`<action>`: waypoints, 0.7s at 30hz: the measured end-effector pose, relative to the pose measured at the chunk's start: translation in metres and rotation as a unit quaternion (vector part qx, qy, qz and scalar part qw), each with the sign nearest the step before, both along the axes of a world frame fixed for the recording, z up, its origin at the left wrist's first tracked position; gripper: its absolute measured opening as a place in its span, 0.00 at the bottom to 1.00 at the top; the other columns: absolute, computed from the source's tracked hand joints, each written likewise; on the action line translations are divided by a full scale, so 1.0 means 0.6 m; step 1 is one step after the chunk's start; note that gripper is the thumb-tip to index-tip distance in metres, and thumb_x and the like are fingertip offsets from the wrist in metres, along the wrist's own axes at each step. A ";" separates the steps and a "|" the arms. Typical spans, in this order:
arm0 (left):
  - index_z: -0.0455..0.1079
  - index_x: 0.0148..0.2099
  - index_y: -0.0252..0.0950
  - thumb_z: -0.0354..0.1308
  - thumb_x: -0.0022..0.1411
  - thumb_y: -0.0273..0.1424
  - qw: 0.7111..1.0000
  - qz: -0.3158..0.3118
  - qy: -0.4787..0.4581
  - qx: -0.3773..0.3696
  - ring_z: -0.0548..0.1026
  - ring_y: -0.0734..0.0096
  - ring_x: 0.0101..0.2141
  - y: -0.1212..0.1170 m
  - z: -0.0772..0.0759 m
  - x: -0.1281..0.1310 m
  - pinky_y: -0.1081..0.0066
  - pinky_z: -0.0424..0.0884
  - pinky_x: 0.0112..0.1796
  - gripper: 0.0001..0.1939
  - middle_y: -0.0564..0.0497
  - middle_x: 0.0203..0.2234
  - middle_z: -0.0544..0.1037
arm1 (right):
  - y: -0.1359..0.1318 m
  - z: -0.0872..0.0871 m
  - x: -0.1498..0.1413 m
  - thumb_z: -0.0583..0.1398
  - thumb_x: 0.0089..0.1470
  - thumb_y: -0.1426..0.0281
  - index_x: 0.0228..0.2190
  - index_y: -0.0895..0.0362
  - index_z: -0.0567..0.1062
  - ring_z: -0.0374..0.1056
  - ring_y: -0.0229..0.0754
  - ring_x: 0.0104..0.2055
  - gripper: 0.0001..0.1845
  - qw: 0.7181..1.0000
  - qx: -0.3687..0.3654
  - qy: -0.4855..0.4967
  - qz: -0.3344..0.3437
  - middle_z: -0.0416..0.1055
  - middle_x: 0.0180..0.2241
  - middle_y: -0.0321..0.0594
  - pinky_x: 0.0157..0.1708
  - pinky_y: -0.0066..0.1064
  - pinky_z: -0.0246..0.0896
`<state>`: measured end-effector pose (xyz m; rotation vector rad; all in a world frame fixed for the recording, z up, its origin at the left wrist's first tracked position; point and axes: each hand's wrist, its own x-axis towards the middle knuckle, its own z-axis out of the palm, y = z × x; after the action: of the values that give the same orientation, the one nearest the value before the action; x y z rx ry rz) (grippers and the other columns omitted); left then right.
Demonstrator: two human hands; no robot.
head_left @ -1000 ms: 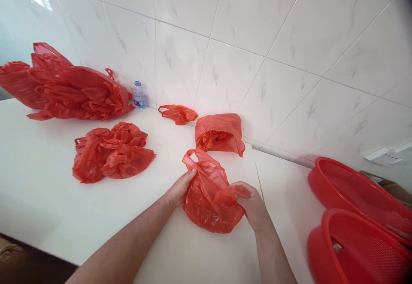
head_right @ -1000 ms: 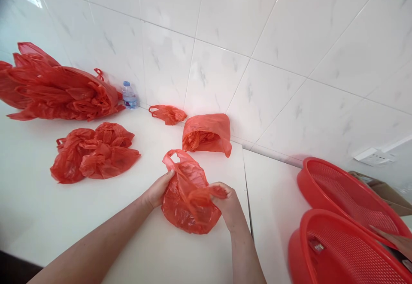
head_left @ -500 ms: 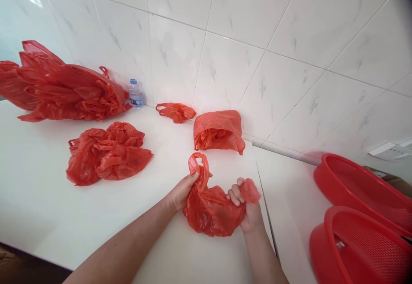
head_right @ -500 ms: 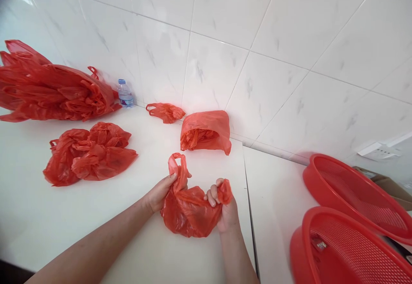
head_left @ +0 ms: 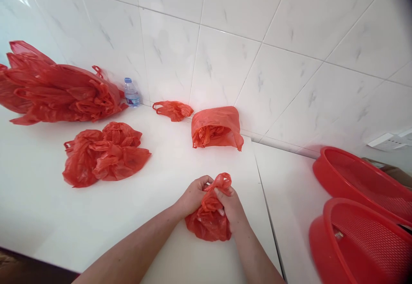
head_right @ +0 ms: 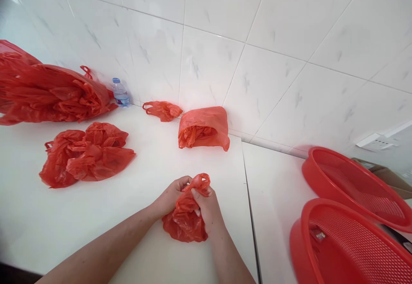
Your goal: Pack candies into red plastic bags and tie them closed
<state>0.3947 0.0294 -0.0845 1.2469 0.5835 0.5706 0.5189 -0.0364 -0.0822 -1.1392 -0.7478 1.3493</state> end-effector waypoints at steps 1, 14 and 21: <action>0.67 0.43 0.38 0.60 0.53 0.33 0.999 0.026 0.013 0.037 0.71 0.72 0.26 0.000 -0.003 -0.001 0.70 0.68 0.29 0.14 0.53 0.27 0.73 | 0.002 -0.004 0.002 0.64 0.48 0.57 0.27 0.57 0.71 0.43 0.28 0.12 0.16 1.000 0.000 0.012 -0.020 0.54 0.08 0.24 0.15 0.24 0.42; 0.72 0.33 0.38 0.50 0.63 0.33 0.947 0.103 0.033 0.301 0.71 0.69 0.33 0.009 -0.005 -0.010 0.67 0.69 0.38 0.10 0.50 0.30 0.73 | -0.002 0.010 0.012 0.61 0.51 0.56 0.26 0.55 0.68 0.48 0.31 0.14 0.16 0.998 0.017 0.051 -0.033 0.60 0.13 0.28 0.18 0.25 0.49; 0.68 0.31 0.37 0.55 0.59 0.39 0.980 0.122 0.029 0.153 0.71 0.67 0.35 0.019 -0.009 -0.008 0.69 0.67 0.37 0.10 0.49 0.36 0.74 | -0.009 0.003 0.028 0.52 0.54 0.46 0.26 0.56 0.74 0.53 0.35 0.19 0.27 0.996 0.048 0.064 0.037 0.59 0.15 0.33 0.25 0.30 0.54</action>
<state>0.3898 0.0406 -0.0897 1.4961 0.7223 0.8565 0.5354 -0.0421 -0.0805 -0.9483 -0.7593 1.4176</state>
